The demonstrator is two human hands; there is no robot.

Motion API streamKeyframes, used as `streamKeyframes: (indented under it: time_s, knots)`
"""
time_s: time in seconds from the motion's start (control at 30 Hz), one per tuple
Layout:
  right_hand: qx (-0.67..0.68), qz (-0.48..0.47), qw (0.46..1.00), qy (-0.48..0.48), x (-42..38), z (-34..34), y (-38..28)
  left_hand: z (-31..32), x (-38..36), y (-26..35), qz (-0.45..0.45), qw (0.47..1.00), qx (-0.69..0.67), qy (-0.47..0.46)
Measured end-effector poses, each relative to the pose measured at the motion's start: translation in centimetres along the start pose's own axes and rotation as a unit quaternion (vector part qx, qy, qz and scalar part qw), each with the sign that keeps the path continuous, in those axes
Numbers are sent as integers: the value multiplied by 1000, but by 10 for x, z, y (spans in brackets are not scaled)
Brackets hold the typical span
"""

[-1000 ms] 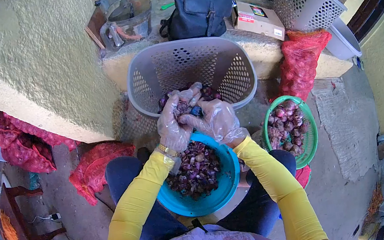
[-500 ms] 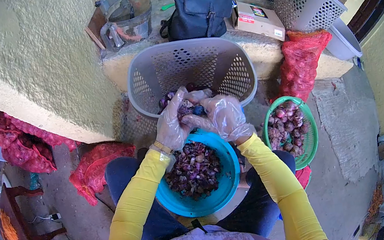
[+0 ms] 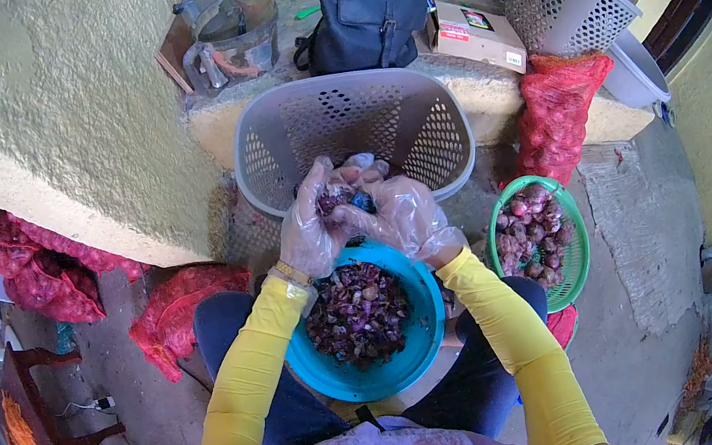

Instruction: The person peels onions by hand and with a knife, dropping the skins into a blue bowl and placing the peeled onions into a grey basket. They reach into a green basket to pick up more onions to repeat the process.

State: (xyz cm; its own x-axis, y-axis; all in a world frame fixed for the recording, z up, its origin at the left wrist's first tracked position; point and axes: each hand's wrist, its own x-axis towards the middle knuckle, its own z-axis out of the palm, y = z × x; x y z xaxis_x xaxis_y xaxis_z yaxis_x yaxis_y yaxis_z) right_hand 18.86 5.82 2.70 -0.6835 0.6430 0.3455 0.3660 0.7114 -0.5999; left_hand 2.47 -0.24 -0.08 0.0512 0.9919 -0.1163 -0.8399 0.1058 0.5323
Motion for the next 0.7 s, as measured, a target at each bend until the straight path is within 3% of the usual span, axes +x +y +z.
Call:
streamKeyframes:
  time_s: [0.03,0.27,0.4,0.43,0.5,0.6,0.7]
  knots:
    - [-11,-45,998,36,1,-5,-2,4,0,-3,0,1000,-1,0]
    - [-142,4,990,-5,-1,-4,3,-7,5,-19,6,993,-90,78]
    - [-124,-27,992,13,-2,1,6,-6,7,-20,-4,984,-117,138]
    - [-120,-2,993,3,-2,4,6,-8,7,-21,-3,983,-117,138]
    - [-114,23,993,-8,-5,14,9,-11,7,-23,24,990,-130,53]
    - [-95,67,993,-4,-10,30,13,-1,5,-27,88,988,-117,49]
    - [-24,102,994,-2,-12,39,11,-18,11,-31,91,984,-141,57]
